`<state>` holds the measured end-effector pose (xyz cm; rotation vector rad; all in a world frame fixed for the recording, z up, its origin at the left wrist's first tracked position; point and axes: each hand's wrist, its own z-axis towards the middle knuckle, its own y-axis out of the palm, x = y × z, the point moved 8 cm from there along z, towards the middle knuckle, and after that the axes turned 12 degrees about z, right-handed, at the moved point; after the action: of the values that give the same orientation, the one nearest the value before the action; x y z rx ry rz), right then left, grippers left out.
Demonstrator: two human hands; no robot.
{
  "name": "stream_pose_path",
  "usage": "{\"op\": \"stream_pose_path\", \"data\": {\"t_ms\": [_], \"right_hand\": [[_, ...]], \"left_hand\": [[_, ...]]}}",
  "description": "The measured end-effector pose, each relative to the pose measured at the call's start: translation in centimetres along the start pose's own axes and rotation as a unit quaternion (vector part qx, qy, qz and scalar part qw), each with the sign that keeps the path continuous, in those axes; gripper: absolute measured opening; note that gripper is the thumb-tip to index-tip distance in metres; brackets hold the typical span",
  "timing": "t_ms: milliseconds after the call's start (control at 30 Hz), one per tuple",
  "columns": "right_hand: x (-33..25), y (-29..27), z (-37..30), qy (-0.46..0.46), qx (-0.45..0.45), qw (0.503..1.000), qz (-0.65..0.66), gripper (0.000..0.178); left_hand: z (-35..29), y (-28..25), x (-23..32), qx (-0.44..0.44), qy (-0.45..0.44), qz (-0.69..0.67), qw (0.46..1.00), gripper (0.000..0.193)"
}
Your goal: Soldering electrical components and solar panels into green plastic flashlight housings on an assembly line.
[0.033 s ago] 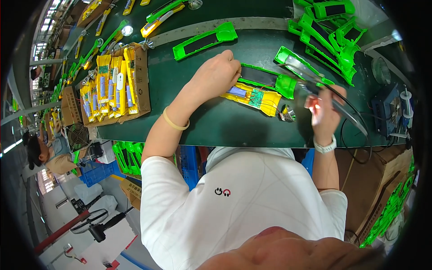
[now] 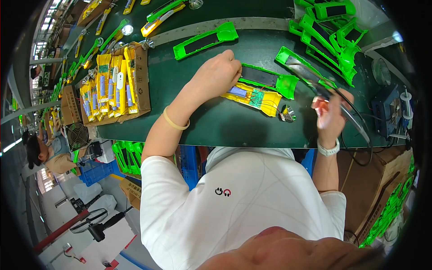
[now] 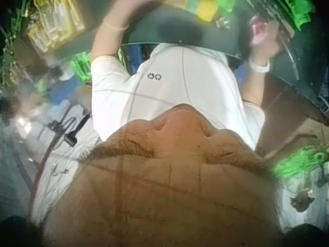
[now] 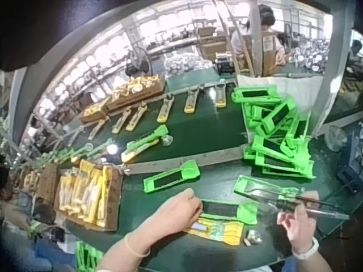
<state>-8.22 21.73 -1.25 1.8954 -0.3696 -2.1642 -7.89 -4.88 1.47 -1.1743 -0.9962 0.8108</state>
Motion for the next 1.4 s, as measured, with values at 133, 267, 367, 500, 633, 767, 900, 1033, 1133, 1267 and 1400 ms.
{"op": "stream_pose_path", "data": {"t_ms": [133,267,367,500,633,767,900,1033,1133,1267,1400], "right_hand": [[-2.6,-3.9,0.0,-0.098,0.03,0.993,-0.056,0.028],[-1.4,-4.6,-0.3,-0.037,0.046,0.997,-0.05,0.029],[-0.6,-4.0,0.0,-0.04,0.022,0.997,-0.06,0.03],[-0.4,-3.6,0.2,-0.037,0.0,0.999,0.003,0.031],[-0.4,-3.7,0.1,-0.039,-0.006,0.999,0.004,0.031],[-0.1,-3.9,0.1,-0.019,0.009,1.0,0.019,0.03],[0.6,-4.6,0.2,-0.003,0.016,1.0,0.022,0.03],[0.1,-3.9,0.3,-0.019,0.002,0.999,0.035,0.029],[-0.2,-4.2,-0.1,-0.024,0.017,0.999,0.016,0.028],[-0.9,-4.3,-0.2,-0.049,0.045,0.998,-0.021,0.029],[-1.2,-2.3,-0.5,-0.049,0.053,0.994,0.084,0.026]], "left_hand": [[0.2,-0.3,0.1,-0.001,0.002,-0.004,1.0,0.006],[0.2,-0.2,0.1,-0.009,0.007,0.008,1.0,0.009],[0.4,-0.2,0.2,-0.016,0.008,0.015,1.0,0.012],[0.5,-0.2,0.4,-0.03,0.003,0.023,0.999,0.012],[0.5,-0.1,0.3,-0.034,-0.001,0.023,0.999,0.012],[0.6,-0.1,0.2,-0.039,0.002,0.02,0.999,0.012],[0.7,0.0,0.1,-0.051,-0.01,0.02,0.998,0.012],[0.7,-0.6,-0.3,-0.032,0.008,-0.031,0.999,0.014],[1.2,-3.0,-2.2,0.048,-0.011,-0.067,0.997,0.016],[0.8,-2.8,-2.0,0.018,-0.044,-0.057,0.997,0.013],[0.3,-0.1,-1.0,-0.071,-0.031,-0.029,0.997,0.013]]}}
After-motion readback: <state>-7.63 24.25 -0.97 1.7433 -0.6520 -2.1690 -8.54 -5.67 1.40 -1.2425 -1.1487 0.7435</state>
